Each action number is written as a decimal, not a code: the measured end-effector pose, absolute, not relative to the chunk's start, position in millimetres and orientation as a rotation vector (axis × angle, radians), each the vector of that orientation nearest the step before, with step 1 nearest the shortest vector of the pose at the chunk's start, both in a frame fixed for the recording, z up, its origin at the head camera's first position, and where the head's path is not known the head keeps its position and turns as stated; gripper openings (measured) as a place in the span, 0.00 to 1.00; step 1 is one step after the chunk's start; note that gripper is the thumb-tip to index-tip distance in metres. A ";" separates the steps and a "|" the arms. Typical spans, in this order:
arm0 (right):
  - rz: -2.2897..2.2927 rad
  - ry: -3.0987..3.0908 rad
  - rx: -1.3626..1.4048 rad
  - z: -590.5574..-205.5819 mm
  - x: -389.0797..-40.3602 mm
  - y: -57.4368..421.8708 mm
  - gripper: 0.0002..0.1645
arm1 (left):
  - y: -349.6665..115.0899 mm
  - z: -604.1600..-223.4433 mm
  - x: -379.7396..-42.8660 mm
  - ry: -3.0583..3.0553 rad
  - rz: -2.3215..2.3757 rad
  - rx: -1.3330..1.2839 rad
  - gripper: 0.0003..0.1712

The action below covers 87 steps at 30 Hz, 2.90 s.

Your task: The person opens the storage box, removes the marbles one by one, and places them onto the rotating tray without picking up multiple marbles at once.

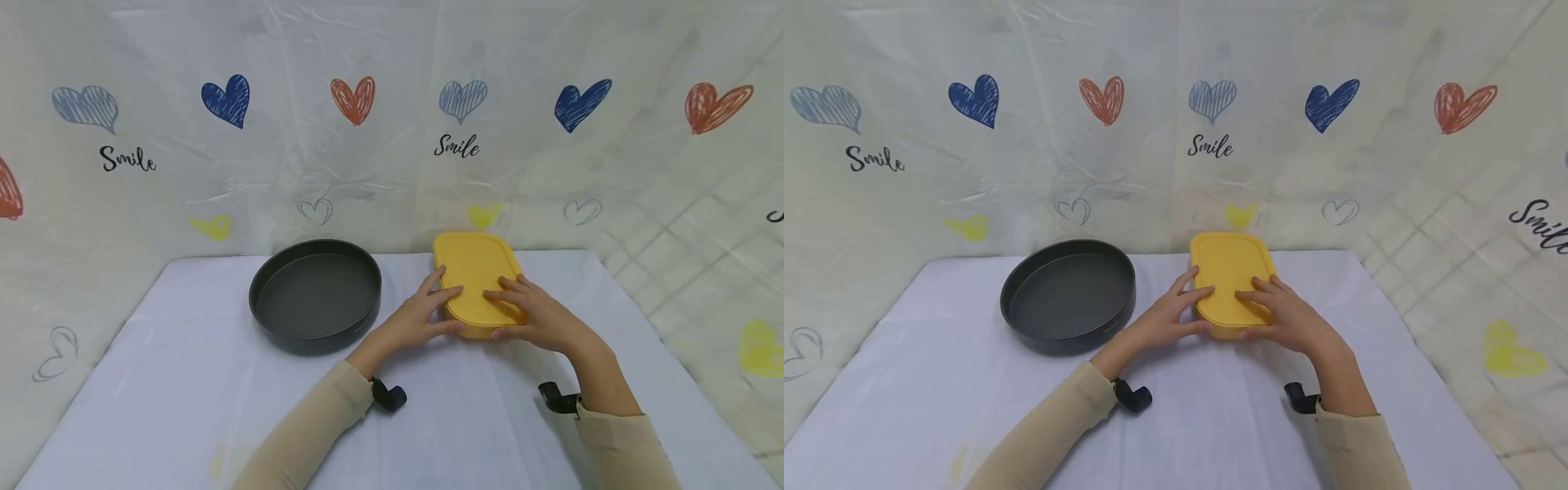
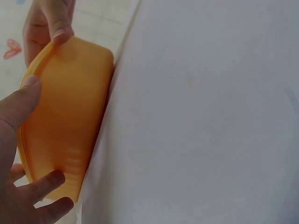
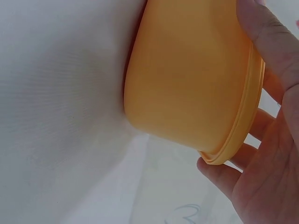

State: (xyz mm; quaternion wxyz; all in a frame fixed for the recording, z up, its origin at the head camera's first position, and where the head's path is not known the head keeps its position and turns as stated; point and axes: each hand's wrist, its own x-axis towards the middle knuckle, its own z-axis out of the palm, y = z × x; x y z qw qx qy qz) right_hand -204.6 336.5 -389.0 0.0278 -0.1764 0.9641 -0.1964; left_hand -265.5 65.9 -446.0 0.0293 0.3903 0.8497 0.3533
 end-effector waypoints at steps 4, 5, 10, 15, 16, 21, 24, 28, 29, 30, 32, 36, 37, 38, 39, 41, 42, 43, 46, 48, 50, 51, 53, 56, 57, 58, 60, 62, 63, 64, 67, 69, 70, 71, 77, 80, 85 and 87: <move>-0.611 2.969 -0.555 -386.6 -206.3 336.6 0.46 | 65.1 -446.1 -267.7 2.622 1.086 1.203 0.41; -0.614 2.968 -0.557 -386.0 -206.8 336.6 0.46 | 64.8 -446.1 -268.4 2.626 1.078 1.203 0.41; -0.630 2.964 -0.561 -382.7 -208.3 336.5 0.45 | 64.8 -446.2 -271.3 2.627 1.086 1.208 0.41; -0.646 2.965 -0.570 -379.6 -209.0 336.7 0.43 | 65.7 -445.3 -273.2 2.624 1.095 1.216 0.41; -0.642 2.965 -0.571 -379.3 -209.3 336.8 0.43 | 65.8 -445.1 -273.5 2.625 1.091 1.214 0.41; -0.627 2.963 -0.571 -377.8 -211.2 337.1 0.41 | 65.5 -443.7 -274.4 2.622 1.088 1.206 0.40; -0.622 2.966 -0.566 -377.2 -212.6 336.4 0.42 | 65.6 -443.4 -274.7 2.628 1.087 1.209 0.40; -0.610 2.979 -0.571 -376.8 -214.0 335.2 0.43 | 66.0 -443.9 -274.6 2.645 1.083 1.208 0.40; -0.609 2.980 -0.573 -376.8 -214.0 335.1 0.43 | 66.1 -444.3 -274.5 2.646 1.085 1.206 0.40; -0.603 2.982 -0.575 -376.9 -214.0 335.2 0.43 | 66.2 -444.5 -274.3 2.644 1.088 1.205 0.40; -0.597 2.979 -0.575 -377.1 -213.2 335.8 0.43 | 66.4 -445.0 -273.9 2.636 1.096 1.208 0.39; -0.591 2.972 -0.574 -377.3 -211.3 337.3 0.42 | 67.1 -446.3 -273.5 2.624 1.104 1.200 0.40; -0.593 2.970 -0.575 -377.0 -210.7 337.5 0.41 | 67.3 -446.6 -273.5 2.623 1.104 1.199 0.40; -0.592 2.969 -0.579 -376.7 -210.3 337.6 0.41 | 67.5 -447.1 -273.6 2.623 1.105 1.193 0.40; -0.596 2.967 -0.582 -376.3 -209.8 337.5 0.41 | 67.7 -447.6 -273.7 2.624 1.102 1.190 0.40; -0.602 2.965 -0.591 -375.3 -208.8 337.6 0.41 | 67.9 -448.1 -274.0 2.622 1.106 1.190 0.41; -0.608 2.964 -0.590 -374.6 -208.2 337.7 0.41 | 68.2 -448.4 -274.2 2.621 1.107 1.194 0.41; -0.612 2.963 -0.589 -373.8 -207.6 337.8 0.40 | 68.3 -448.7 -274.2 2.618 1.111 1.194 0.42; -0.631 2.961 -0.575 -370.9 -205.4 337.8 0.39 | 68.3 -449.3 -274.0 2.611 1.124 1.197 0.44; -0.641 2.966 -0.561 -368.4 -204.1 337.6 0.39 | 68.1 -449.8 -273.6 2.608 1.134 1.194 0.46; -0.652 2.970 -0.552 -366.4 -203.6 337.3 0.38 | 68.2 -450.1 -273.4 2.612 1.138 1.186 0.48; -0.657 2.973 -0.547 -365.9 -203.5 337.3 0.38 | 68.2 -450.4 -273.4 2.616 1.138 1.182 0.49; -0.665 2.978 -0.540 -365.1 -203.8 337.4 0.37 | 68.4 -450.6 -273.7 2.623 1.138 1.176 0.51; -0.669 2.990 -0.535 -364.5 -204.4 338.4 0.36 | 68.1 -450.2 -274.3 2.628 1.137 1.174 0.53; -0.669 2.994 -0.537 -364.4 -204.5 338.9 0.36 | 67.8 -450.0 -274.5 2.628 1.137 1.172 0.54; -0.671 2.999 -0.539 -364.2 -204.5 339.4 0.36 | 67.5 -449.6 -274.7 2.628 1.138 1.171 0.54; -0.678 3.015 -0.548 -364.0 -204.1 340.8 0.35 | 66.8 -448.9 -275.2 2.627 1.139 1.169 0.56; -0.692 3.032 -0.560 -363.0 -202.7 341.6 0.34 | 66.3 -448.8 -275.7 2.627 1.140 1.167 0.58; -0.702 3.042 -0.564 -362.7 -202.1 342.2 0.33 | 66.1 -448.9 -275.9 2.627 1.142 1.167 0.59; -0.711 3.051 -0.569 -362.3 -201.1 342.9 0.33 | 66.1 -449.1 -276.0 2.625 1.145 1.168 0.60; -0.756 3.087 -0.563 -361.4 -198.7 345.1 0.31 | 66.6 -449.6 -276.6 2.619 1.157 1.166 0.64; -0.785 3.106 -0.554 -361.5 -198.0 346.1 0.30 | 66.4 -449.5 -276.9 2.613 1.162 1.161 0.66; -0.797 3.116 -0.555 -361.4 -198.0 346.7 0.30 | 66.2 -449.1 -277.0 2.606 1.168 1.157 0.67; -0.811 3.131 -0.550 -361.5 -197.9 347.0 0.29 | 66.0 -448.9 -277.4 2.602 1.167 1.158 0.67; -0.858 3.188 -0.599 -361.8 -197.9 348.3 0.25 | 64.5 -449.7 -277.4 2.594 1.129 1.174 0.62; -0.883 3.211 -0.606 -362.3 -197.7 348.2 0.23 | 63.5 -449.8 -276.6 2.597 1.080 1.166 0.54; -0.899 3.250 -0.595 -363.3 -199.2 348.6 0.22 | 62.6 -451.2 -277.1 2.604 1.051 1.173 0.45; -0.913 3.265 -0.590 -363.9 -200.1 348.8 0.22 | 62.4 -451.9 -277.3 2.610 1.051 1.183 0.45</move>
